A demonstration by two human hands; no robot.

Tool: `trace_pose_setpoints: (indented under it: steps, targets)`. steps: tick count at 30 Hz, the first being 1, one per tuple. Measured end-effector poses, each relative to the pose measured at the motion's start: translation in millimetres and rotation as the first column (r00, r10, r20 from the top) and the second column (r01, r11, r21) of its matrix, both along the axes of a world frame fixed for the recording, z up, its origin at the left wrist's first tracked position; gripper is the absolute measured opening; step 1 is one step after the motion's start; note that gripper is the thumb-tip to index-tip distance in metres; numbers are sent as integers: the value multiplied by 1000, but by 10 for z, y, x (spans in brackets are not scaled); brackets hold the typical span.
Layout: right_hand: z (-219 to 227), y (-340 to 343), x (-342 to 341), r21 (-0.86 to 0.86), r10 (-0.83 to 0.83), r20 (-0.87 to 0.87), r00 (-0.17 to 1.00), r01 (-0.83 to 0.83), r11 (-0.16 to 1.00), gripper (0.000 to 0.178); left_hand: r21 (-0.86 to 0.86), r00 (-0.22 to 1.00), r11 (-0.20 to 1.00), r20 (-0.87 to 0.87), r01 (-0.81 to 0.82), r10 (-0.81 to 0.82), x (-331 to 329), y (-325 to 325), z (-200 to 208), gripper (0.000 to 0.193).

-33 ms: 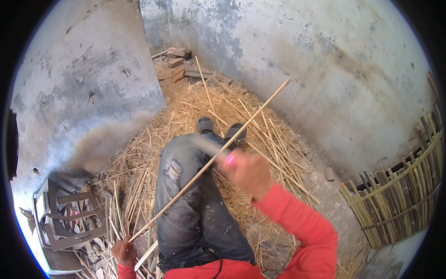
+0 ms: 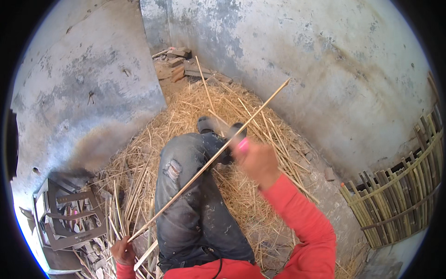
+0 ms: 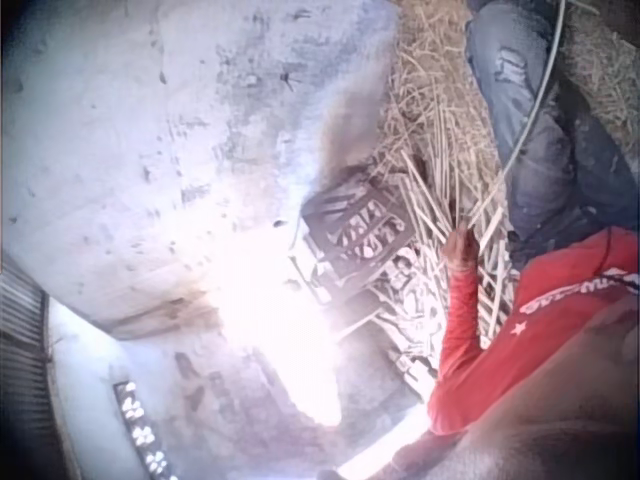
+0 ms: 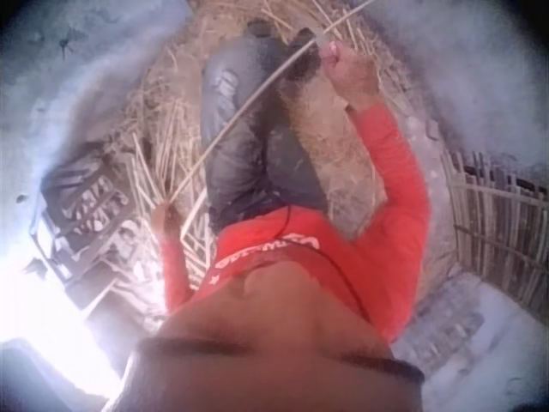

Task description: The person scrapes a long strip of bamboo using a knife while sitting on the floor.

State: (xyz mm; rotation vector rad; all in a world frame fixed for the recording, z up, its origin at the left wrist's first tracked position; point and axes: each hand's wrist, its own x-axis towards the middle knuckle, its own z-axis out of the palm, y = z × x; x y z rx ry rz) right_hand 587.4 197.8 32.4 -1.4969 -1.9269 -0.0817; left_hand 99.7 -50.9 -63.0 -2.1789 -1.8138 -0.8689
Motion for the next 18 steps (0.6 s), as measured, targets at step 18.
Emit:
trace_pose_setpoints:
  steps: [18]
  targets:
    - [312, 339, 746, 123, -205, -140, 969, 223, 967, 51, -1, 996, 996, 29, 84, -84, -289, 28, -148, 21]
